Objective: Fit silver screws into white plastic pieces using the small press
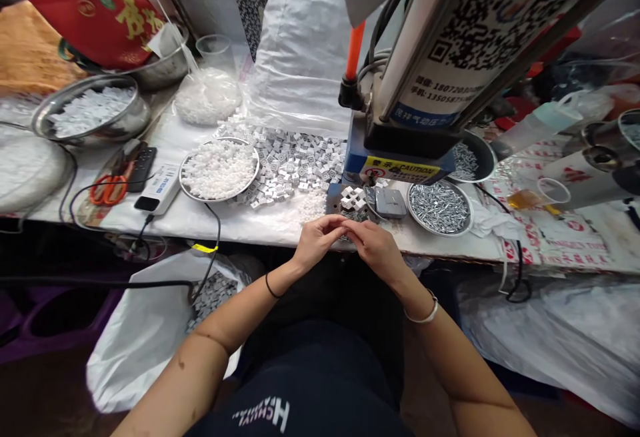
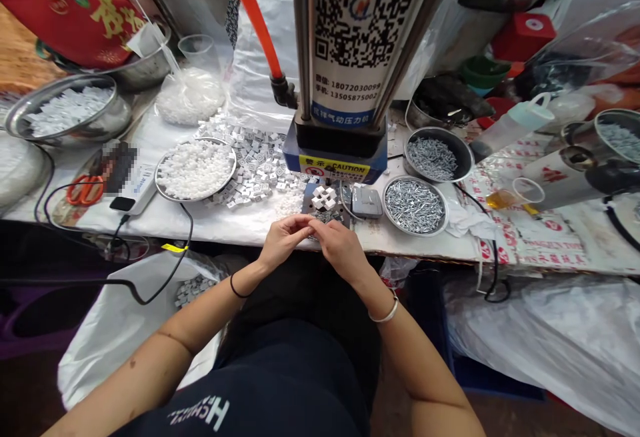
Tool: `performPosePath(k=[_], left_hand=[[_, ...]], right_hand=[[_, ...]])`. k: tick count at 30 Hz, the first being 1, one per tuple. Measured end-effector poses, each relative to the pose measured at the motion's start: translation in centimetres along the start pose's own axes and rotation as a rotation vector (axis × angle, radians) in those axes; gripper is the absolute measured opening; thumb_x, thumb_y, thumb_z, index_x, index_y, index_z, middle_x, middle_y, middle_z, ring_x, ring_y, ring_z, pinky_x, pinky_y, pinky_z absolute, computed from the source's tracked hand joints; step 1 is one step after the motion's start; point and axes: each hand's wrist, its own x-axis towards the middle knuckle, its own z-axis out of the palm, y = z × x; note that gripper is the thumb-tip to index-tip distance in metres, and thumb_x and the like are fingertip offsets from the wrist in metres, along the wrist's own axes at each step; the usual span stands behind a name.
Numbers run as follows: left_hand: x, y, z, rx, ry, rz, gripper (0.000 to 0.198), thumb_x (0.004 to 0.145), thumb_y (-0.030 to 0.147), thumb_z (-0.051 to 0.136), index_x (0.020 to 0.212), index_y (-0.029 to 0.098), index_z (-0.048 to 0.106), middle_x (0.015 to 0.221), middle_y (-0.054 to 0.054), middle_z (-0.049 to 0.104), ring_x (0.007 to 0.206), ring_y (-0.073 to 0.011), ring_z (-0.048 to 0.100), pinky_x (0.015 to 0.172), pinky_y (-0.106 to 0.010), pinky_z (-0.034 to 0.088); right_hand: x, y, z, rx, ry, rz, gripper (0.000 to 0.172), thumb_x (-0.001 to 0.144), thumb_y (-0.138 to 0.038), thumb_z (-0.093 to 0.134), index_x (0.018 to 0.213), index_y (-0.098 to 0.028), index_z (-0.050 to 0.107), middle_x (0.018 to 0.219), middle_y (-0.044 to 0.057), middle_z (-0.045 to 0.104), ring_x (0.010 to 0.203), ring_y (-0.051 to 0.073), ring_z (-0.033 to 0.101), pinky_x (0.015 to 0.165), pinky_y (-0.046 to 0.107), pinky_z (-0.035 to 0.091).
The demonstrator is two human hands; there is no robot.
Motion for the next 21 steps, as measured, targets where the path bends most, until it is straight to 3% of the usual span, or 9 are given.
performPosePath(k=[5, 7, 9, 12, 15, 18, 21], left_hand=[[0.0, -0.3, 0.3, -0.188, 0.034, -0.195, 0.037, 0.065, 0.031, 0.075, 0.097, 0.014, 0.068, 0.073, -0.003, 0.069, 0.065, -0.0119, 0.062, 0.069, -0.025, 0.048], [0.1, -0.5, 0.2, -0.249, 0.024, -0.264, 0.040, 0.065, 0.033, 0.075, 0.100, 0.013, 0.067, 0.074, -0.003, 0.070, 0.065, -0.0123, 0.062, 0.070, -0.027, 0.049], [0.6, -0.5, -0.3, -0.201, -0.019, -0.247, 0.039, 0.072, 0.037, 0.069, 0.102, 0.013, 0.066, 0.079, -0.006, 0.070, 0.069, -0.0149, 0.063, 0.072, -0.030, 0.049], [2.9, -0.4, -2.6, 0.184, 0.022, -0.002, 0.032, 0.085, 0.034, 0.052, 0.107, 0.015, 0.065, 0.089, -0.009, 0.069, 0.079, -0.0192, 0.062, 0.078, -0.036, 0.047], [6.5, -0.5, -5.8, 0.848, 0.201, 0.284, 0.024, 0.083, 0.016, 0.049, 0.101, 0.015, 0.065, 0.105, -0.014, 0.063, 0.100, -0.0256, 0.054, 0.091, -0.044, 0.036], [9.5, -1.2, -8.2, 1.255, 0.140, 0.331, 0.018, 0.081, 0.010, 0.048, 0.087, 0.015, 0.064, 0.099, -0.014, 0.061, 0.100, -0.0272, 0.050, 0.091, -0.045, 0.032], [10.7, -2.0, -9.2, 1.361, 0.064, 0.350, 0.014, 0.082, 0.011, 0.048, 0.086, 0.015, 0.061, 0.094, -0.013, 0.060, 0.097, -0.0260, 0.049, 0.089, -0.042, 0.032]], right_hand=[[-0.1, -0.2, 0.8, 0.113, 0.146, 0.107, 0.019, 0.087, -0.034, 0.055, 0.097, -0.028, 0.070, 0.082, 0.000, 0.072, 0.071, 0.016, 0.065, 0.064, 0.027, 0.051], [-0.2, -0.5, 1.6, 0.140, 0.218, 0.144, 0.017, 0.087, -0.033, 0.055, 0.091, -0.028, 0.071, 0.082, 0.000, 0.073, 0.071, 0.017, 0.066, 0.066, 0.028, 0.052], [-0.3, -0.9, 2.2, 0.153, 0.277, 0.146, 0.018, 0.087, -0.030, 0.054, 0.092, -0.028, 0.071, 0.087, 0.000, 0.074, 0.077, 0.018, 0.068, 0.071, 0.030, 0.053], [-0.4, -1.2, 2.6, 0.183, 0.366, 0.173, 0.018, 0.086, -0.028, 0.056, 0.094, -0.028, 0.071, 0.092, 0.001, 0.073, 0.083, 0.019, 0.068, 0.078, 0.031, 0.054], [-0.8, -1.2, 2.5, 0.243, 0.390, 0.228, 0.017, 0.085, -0.027, 0.057, 0.094, -0.027, 0.070, 0.092, 0.001, 0.073, 0.083, 0.018, 0.068, 0.078, 0.032, 0.055], [-1.5, -1.0, 2.6, 0.309, 0.361, 0.289, 0.015, 0.083, -0.026, 0.058, 0.093, -0.025, 0.069, 0.090, 0.002, 0.072, 0.082, 0.018, 0.068, 0.080, 0.033, 0.056], [-2.3, -0.7, 2.9, 0.450, 0.361, 0.379, 0.015, 0.082, -0.028, 0.060, 0.094, -0.023, 0.066, 0.091, 0.004, 0.072, 0.083, 0.019, 0.069, 0.081, 0.034, 0.057]])
